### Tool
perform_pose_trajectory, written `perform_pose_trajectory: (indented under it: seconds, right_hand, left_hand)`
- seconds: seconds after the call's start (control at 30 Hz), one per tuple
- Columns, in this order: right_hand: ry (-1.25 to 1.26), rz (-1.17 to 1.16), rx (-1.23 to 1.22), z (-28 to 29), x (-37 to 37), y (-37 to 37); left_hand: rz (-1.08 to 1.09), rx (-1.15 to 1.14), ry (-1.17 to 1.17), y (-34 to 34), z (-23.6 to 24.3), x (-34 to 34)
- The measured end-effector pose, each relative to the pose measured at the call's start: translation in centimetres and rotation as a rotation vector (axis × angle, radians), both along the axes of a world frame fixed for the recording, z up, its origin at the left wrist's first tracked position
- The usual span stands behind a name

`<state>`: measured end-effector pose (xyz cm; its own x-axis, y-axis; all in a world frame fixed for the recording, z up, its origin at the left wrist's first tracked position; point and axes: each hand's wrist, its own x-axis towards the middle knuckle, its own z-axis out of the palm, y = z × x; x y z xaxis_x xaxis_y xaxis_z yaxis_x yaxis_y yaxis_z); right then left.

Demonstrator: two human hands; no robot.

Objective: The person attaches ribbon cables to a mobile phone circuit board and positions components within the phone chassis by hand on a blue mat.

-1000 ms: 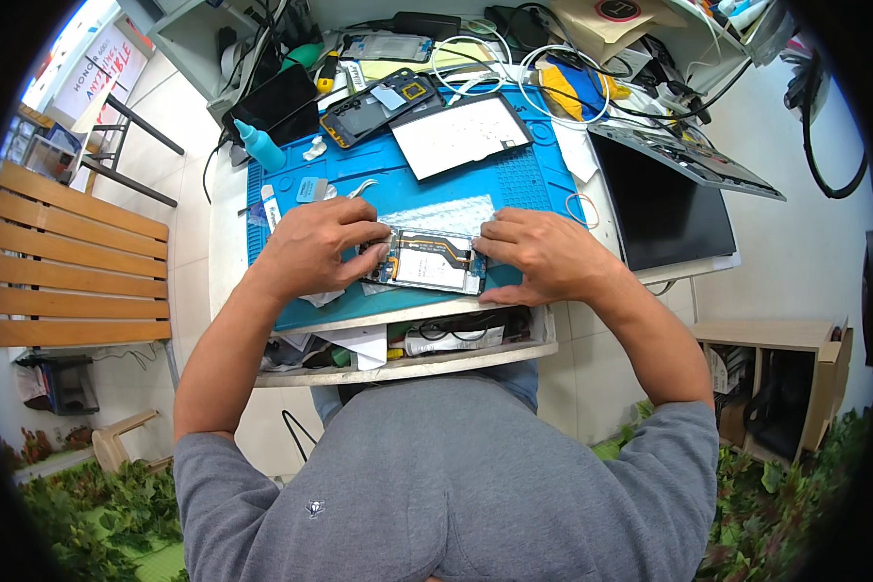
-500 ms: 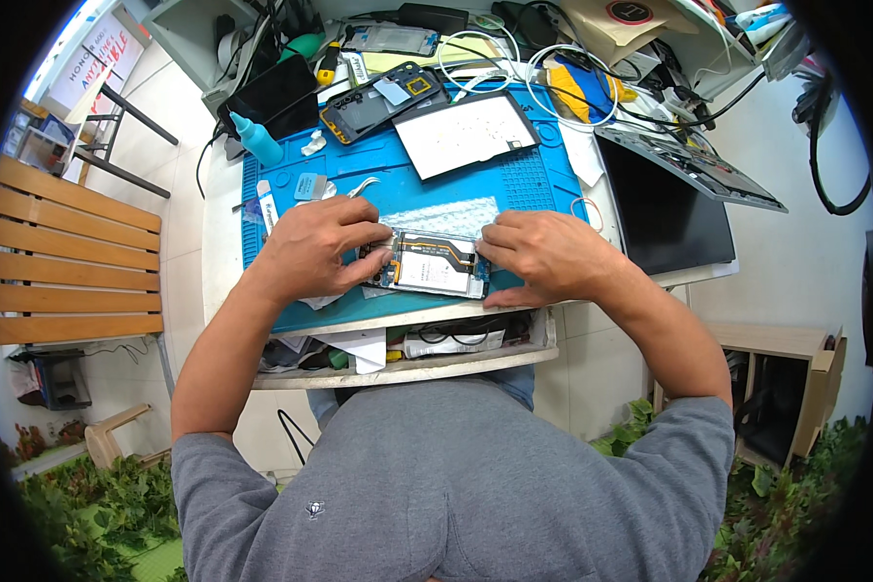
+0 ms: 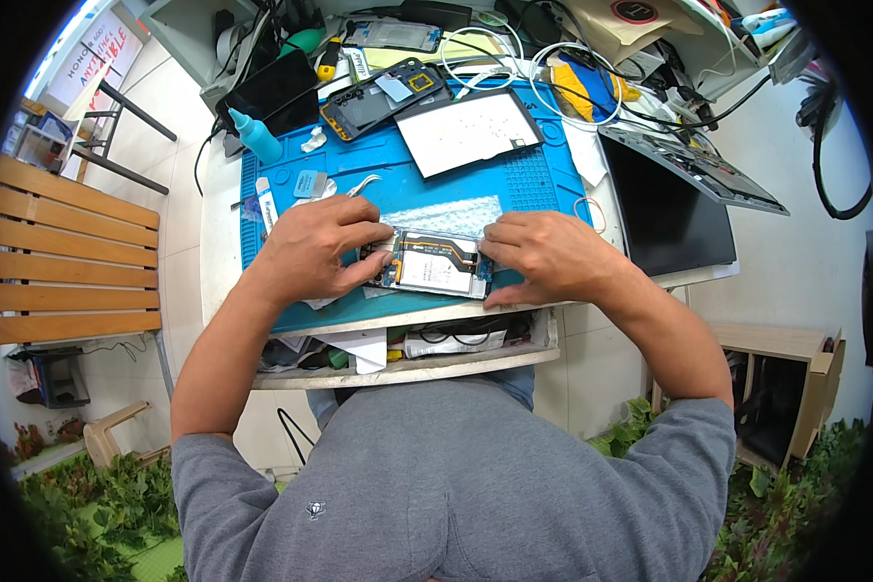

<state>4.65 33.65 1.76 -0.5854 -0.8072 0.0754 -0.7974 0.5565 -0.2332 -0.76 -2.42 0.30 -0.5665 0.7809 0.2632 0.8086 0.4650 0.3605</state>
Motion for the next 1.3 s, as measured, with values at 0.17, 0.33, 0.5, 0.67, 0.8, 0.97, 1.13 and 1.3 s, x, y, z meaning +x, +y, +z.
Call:
perform_pose_trajectory:
  seconds: [0.17, 0.33, 0.5, 0.67, 0.8, 0.97, 1.13, 1.3]
  right_hand:
    - [0.017, -0.015, -0.03, -0.3, 0.3, 0.1]
    - [0.025, -0.046, -0.031, -0.6, 0.8, 0.1]
    - [0.114, -0.12, -0.104, -1.5, 2.3, 0.2]
    - [0.118, -0.161, -0.131, -2.0, 3.2, 0.1]
    - [0.048, -0.204, -0.059, -1.8, 3.5, 0.0]
    - [0.028, -0.202, -0.072, -1.7, 3.5, 0.1]
    - [0.042, -0.213, -0.093, -1.8, 3.6, 0.0]
    - [0.011, -0.226, -0.064, -1.6, 3.5, -0.1]
  left_hand:
    - [0.003, -0.003, -0.012, 0.0, 0.1, 0.1]
    - [0.0, 0.022, 0.01, 0.6, 0.6, -0.5]
    - [-0.132, 0.113, -0.079, 6.1, 1.6, -2.9]
    - [-0.242, -0.052, -0.312, 11.7, 1.5, -4.7]
    - [-0.267, -0.215, -0.353, 13.2, 2.5, -5.1]
    - [-0.274, -0.197, -0.368, 13.2, 2.7, -5.2]
    - [-0.274, -0.172, -0.372, 12.9, 2.5, -5.1]
    - [-0.257, -0.182, -0.327, 12.9, 2.4, -4.7]
